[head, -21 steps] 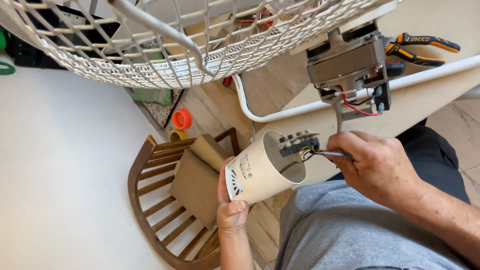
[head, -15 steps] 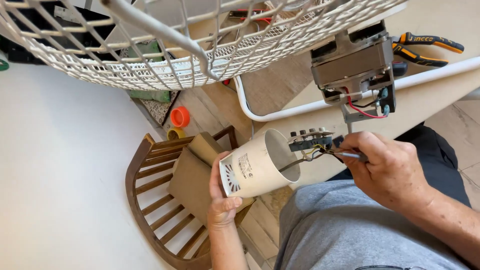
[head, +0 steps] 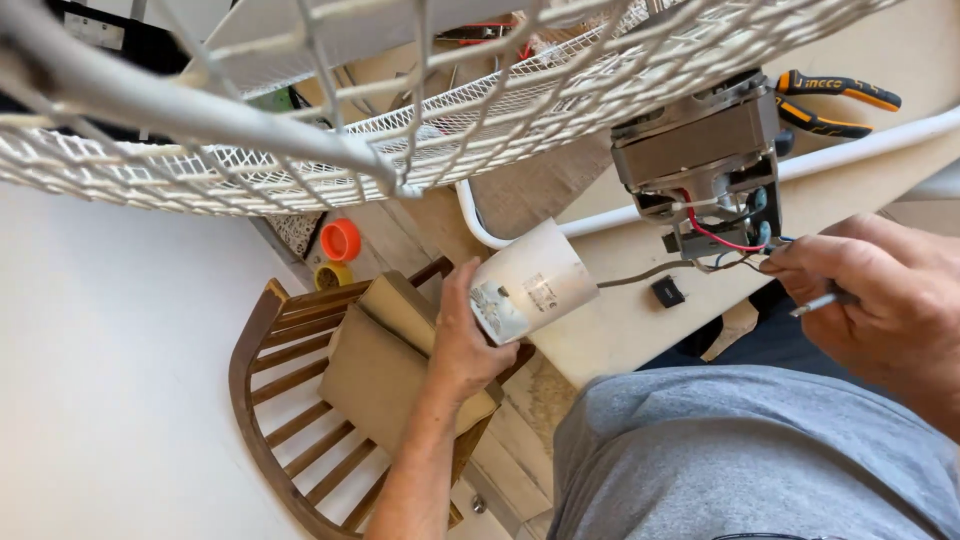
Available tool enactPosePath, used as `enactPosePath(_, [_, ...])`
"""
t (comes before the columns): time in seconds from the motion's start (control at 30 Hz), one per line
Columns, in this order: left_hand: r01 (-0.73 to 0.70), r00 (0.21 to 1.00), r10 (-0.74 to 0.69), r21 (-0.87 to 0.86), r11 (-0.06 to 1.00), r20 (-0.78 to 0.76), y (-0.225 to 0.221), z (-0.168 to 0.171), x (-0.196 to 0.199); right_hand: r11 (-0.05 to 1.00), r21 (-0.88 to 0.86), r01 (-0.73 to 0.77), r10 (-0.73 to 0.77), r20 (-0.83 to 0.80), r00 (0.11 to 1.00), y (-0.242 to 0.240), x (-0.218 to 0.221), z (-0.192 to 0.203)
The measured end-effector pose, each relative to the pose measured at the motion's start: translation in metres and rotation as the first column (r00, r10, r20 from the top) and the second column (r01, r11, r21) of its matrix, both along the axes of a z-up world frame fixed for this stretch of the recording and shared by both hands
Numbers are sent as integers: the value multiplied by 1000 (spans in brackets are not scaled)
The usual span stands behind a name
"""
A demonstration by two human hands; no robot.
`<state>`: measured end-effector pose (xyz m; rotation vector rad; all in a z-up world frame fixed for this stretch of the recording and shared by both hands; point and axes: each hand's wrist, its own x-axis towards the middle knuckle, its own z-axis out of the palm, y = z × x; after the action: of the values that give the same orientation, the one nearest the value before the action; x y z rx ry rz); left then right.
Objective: Inspecting and manipulating the internal switch wiring of a pedestal fan using a screwdriver.
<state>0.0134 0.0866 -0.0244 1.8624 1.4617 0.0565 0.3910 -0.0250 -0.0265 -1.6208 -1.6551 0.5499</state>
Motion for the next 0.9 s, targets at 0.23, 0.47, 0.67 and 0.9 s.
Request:
enactPosePath(0.23, [261,964,-211,425,867,-162,-37,-100,-1,993,79,-87,67,236,970,5,-1,-8])
enactPosePath(0.47, [182,979,-92,574,798,-183,-60,-71,28,985,167,-42,7,201,980,3,-12,-12])
enactPosePath(0.67, [-109,984,3,585,804,180,-64,-7,100,984,175,-24,-5,160,987,2,-18,-16])
enactPosePath(0.9, [-191,744,388,-384,904,544,-54,-12,150,973,229,28,-62,142,988,1,-20,-27])
